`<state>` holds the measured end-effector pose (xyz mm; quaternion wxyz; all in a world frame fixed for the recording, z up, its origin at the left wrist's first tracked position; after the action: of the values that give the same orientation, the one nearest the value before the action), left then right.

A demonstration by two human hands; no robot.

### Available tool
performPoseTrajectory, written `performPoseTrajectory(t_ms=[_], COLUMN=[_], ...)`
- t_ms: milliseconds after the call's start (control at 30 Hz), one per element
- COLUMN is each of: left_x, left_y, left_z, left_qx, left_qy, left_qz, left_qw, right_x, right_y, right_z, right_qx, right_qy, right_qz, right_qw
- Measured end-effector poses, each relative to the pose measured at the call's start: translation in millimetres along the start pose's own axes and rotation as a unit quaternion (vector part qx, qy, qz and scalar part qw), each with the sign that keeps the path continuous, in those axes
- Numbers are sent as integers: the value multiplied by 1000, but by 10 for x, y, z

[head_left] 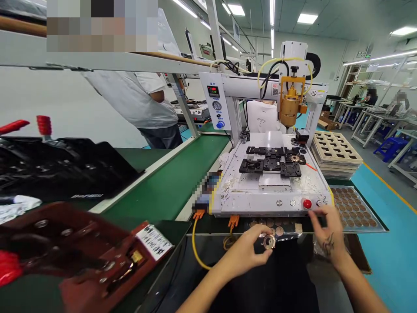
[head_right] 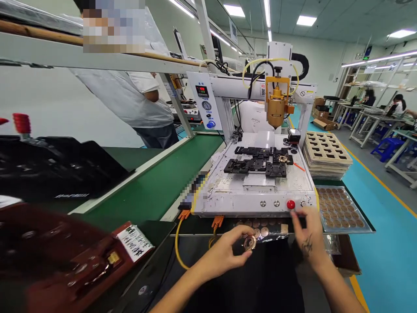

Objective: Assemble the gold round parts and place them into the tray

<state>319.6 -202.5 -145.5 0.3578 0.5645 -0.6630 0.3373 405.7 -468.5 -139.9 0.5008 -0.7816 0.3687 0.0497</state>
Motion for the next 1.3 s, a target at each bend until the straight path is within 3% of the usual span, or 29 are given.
performPoseTrajectory(t_ms=[133,233,333,533,700,833,933,1100,1233,1300], left_x=[-140,-204,-254,-279,-276,-294,-325,-315,-210,-150], left_y=[-161,-220,-212,-203,-236,-244,-244,-264,-224,-149], left_z=[242,298,311,321,305,288,319,395,416,395], left_qx=[-43,-51,-57,-74,-77,-87,-85,-28,1,20], left_qy=[-21,-23,-17,-11,-26,-17,-3,11,14,50], left_qz=[44,48,43,44,25,11,-3,-19,-29,-39], left_qw=[998,997,997,996,996,996,996,999,999,998], right_x=[-281,-222,-117,-61,-45,-148,-195,-154,-185,-265], right_y=[272,383,462,596,719,851,882,736,573,497], right_z=[658,922,1000,979,983,851,630,271,178,179], right_qx=[-193,-224,-240,-265,-231,-215,-194,-153,-123,-119], right_qy=[-109,-97,-71,-55,-78,-111,-121,-131,-232,-269], right_qz=[-73,-68,-61,-86,-99,-83,-23,129,296,333], right_qw=[972,967,966,959,965,967,973,971,918,896])
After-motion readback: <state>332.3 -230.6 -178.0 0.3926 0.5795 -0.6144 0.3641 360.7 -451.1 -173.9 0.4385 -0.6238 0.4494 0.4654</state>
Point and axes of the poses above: each hand's wrist, its own y-axis away from the middle knuckle, its own z-axis out of the palm, x = y × z, the point moved 5 cm from there along -y, towards the middle knuckle, and after that the axes turned 7 degrees about -z, right-handed, at the moved point
